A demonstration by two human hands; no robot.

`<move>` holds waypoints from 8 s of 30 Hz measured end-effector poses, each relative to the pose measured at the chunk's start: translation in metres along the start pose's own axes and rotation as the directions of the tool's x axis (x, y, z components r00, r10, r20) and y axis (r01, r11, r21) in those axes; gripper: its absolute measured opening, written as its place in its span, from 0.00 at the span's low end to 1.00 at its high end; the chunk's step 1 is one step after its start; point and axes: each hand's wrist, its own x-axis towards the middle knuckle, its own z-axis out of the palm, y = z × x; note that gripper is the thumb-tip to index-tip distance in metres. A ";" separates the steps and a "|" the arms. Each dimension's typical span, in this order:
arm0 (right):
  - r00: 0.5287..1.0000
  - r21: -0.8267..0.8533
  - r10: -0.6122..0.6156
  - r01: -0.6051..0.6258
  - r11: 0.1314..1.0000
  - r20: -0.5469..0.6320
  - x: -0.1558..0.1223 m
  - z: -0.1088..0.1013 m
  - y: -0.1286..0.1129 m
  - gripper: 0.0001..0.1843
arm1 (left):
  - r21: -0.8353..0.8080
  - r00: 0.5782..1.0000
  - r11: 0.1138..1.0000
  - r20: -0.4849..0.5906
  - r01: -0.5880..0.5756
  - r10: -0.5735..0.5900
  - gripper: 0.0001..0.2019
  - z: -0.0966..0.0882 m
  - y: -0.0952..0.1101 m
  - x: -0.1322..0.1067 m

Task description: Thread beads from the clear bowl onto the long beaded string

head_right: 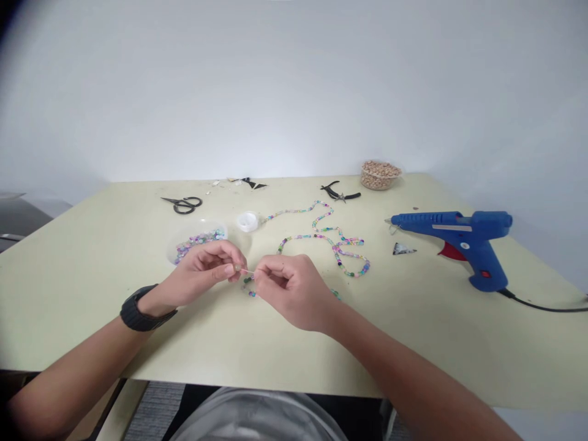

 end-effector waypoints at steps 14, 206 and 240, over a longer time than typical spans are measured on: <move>1.000 0.035 -0.002 0.002 0.999 0.010 0.001 0.004 0.000 0.15 | 0.033 1.000 0.999 -0.008 -0.027 0.027 0.03 0.002 -0.004 0.000; 0.905 0.043 0.144 -0.175 0.984 0.401 0.004 -0.002 -0.009 0.21 | 0.213 0.996 0.973 0.009 -0.092 0.092 0.05 0.008 -0.004 0.002; 0.839 0.168 0.223 -0.344 0.924 0.496 0.004 -0.002 0.006 0.27 | 0.681 0.844 0.558 0.173 -0.475 0.507 0.04 0.007 -0.003 -0.001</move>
